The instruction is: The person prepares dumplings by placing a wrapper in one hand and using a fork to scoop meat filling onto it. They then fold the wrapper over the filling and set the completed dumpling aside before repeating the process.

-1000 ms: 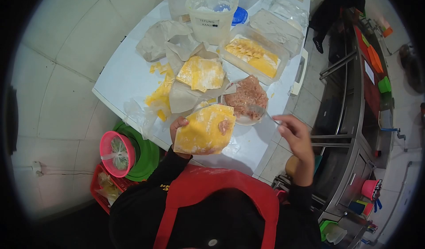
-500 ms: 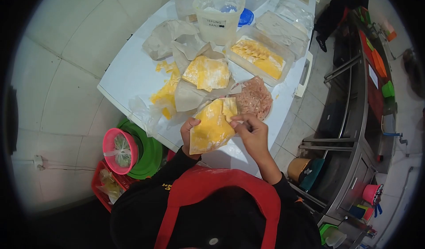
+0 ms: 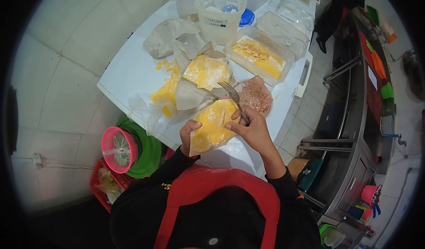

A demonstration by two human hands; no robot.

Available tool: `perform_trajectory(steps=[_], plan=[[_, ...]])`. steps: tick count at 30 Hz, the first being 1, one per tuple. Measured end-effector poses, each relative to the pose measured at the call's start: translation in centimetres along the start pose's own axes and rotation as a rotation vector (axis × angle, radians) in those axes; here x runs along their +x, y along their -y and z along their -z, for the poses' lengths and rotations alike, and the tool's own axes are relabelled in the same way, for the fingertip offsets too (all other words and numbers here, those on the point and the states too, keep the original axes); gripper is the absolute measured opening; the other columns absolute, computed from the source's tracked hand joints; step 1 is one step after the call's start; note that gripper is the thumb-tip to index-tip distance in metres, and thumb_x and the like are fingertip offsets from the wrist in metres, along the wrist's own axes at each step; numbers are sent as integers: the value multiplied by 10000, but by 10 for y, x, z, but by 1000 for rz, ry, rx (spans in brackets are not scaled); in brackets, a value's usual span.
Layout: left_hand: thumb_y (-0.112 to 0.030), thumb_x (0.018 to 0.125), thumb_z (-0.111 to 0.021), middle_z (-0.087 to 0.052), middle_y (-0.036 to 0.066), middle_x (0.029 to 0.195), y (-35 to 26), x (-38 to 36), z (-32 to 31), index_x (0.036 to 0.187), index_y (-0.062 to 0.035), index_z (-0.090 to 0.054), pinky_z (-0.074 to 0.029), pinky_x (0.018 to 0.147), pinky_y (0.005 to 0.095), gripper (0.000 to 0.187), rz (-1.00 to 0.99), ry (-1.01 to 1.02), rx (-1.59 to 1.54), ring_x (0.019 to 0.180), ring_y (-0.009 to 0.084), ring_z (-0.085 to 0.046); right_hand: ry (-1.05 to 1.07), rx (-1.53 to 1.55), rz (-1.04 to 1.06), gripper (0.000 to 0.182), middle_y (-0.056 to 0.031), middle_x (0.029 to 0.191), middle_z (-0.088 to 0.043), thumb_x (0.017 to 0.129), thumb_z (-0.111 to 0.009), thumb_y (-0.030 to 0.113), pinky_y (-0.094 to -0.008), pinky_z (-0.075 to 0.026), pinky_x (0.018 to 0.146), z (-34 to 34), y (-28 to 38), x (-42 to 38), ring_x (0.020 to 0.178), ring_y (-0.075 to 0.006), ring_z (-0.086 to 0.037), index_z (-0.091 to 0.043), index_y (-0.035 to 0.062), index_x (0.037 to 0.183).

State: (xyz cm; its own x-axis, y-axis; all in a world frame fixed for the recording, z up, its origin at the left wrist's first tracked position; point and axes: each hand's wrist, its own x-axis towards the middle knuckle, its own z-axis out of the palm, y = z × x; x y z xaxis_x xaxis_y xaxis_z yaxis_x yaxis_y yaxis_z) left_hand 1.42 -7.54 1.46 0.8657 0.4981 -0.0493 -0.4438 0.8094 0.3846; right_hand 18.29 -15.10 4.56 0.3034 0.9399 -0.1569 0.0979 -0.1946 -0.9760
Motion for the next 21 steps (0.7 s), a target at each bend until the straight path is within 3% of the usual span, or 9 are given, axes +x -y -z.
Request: perform_trajectory(steps=[5,8,11,14,21], plan=[[-283,744,-433,-477,191,1227,6,3,2,1335,38,-321,-428,913,354,682,28,9,19,1087,283,-522,-1,-163,4,260,62,583,-397,709,-763,119,-202,-291,482,-7,0,1,533,-34,-328,-533,39,800],[-292,746,-438,-490,179,1191,4,8,0,1318,36,-339,-444,878,344,666,36,82,34,1048,264,-536,45,-64,-42,263,52,589,-407,706,-760,117,-209,-314,488,0,-8,6,540,-39,-353,-528,31,797],[-306,748,-445,-498,170,1166,5,11,4,1317,25,-343,-450,858,343,666,62,22,82,1027,255,-542,30,-189,-1,257,45,616,-431,705,-757,109,-205,-325,493,0,-13,8,549,-43,-376,-528,34,794],[-288,762,-438,-483,186,1212,10,13,14,1333,14,-328,-437,899,359,655,77,-32,66,1071,272,-532,62,-98,-123,217,65,655,-450,741,-726,60,-182,-363,537,7,-1,6,598,-19,-433,-512,63,778],[-235,776,-417,-451,199,1291,20,21,28,1352,10,-304,-402,970,398,637,114,-20,-89,1158,312,-493,62,66,-114,244,23,701,-506,704,-739,73,-216,-378,556,9,-23,15,627,-60,-460,-518,21,793]])
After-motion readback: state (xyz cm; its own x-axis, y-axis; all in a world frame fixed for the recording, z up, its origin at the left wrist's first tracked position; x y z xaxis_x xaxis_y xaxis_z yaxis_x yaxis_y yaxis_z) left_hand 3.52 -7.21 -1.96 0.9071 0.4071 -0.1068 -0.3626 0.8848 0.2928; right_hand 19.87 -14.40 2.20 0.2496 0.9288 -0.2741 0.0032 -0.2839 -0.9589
